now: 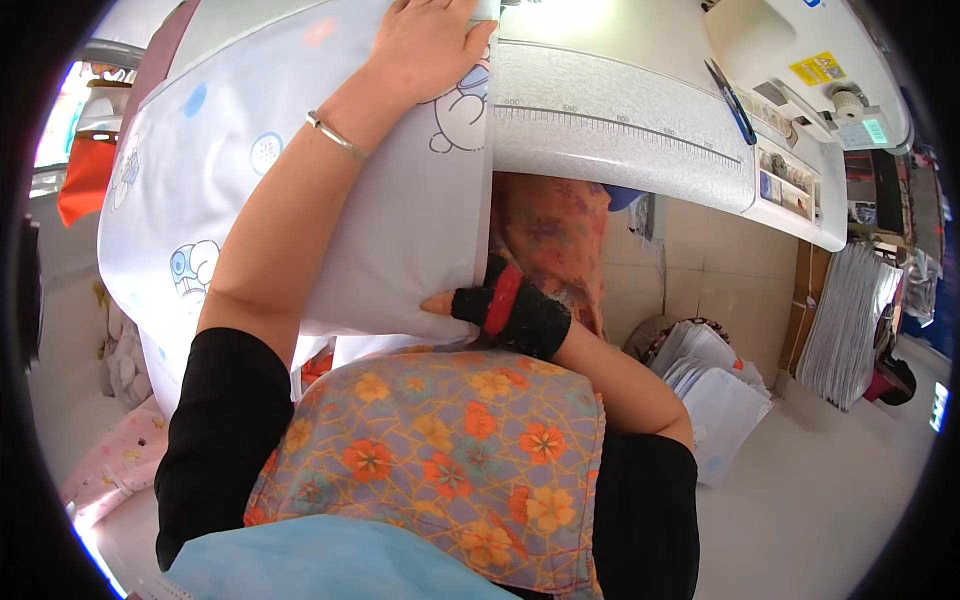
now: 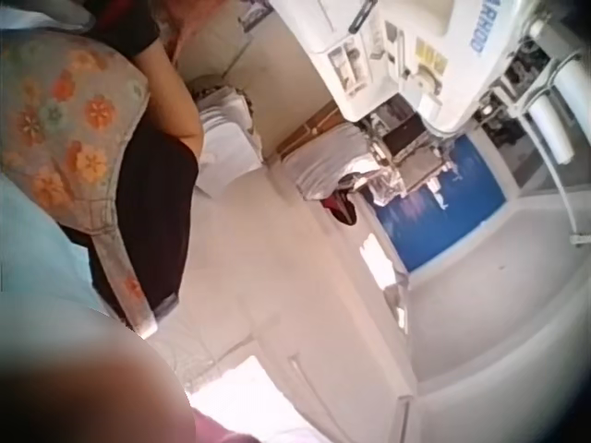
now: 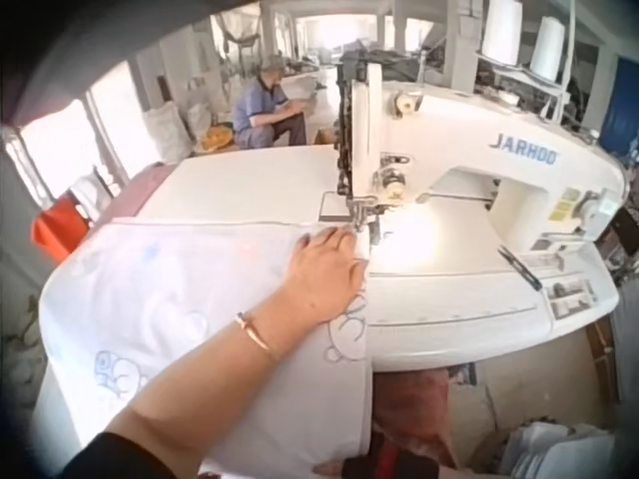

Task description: Sewing fabric pillowcases using a sewing machine.

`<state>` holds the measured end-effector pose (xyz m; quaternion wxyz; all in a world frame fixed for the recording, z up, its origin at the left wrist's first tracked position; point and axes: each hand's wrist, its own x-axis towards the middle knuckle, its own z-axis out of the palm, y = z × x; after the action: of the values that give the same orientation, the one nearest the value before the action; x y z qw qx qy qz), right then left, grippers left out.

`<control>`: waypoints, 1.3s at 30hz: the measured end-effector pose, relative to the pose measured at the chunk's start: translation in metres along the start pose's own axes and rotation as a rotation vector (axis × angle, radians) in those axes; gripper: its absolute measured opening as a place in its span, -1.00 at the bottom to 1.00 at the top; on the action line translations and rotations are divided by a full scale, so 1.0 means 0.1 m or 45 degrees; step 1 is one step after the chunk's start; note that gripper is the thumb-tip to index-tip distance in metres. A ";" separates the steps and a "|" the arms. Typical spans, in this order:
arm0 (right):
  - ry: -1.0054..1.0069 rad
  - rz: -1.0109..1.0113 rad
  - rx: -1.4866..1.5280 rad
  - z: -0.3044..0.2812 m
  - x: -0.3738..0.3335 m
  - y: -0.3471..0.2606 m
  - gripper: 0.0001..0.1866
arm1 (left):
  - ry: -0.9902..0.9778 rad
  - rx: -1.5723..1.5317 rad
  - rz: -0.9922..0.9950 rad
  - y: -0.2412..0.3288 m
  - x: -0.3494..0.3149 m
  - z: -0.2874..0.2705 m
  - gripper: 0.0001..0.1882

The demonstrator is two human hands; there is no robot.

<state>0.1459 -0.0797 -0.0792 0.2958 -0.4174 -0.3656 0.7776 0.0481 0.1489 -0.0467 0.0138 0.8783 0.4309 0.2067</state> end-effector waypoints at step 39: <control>0.244 -1.078 -1.080 0.39 0.50 -1.06 -0.73 | -0.563 0.242 -0.046 -1.14 -0.92 -1.42 -0.49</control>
<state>0.1045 0.0052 0.0006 0.4190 -0.3853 -0.7496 0.3377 -0.1410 0.1282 0.0274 0.0286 0.8917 0.4505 -0.0324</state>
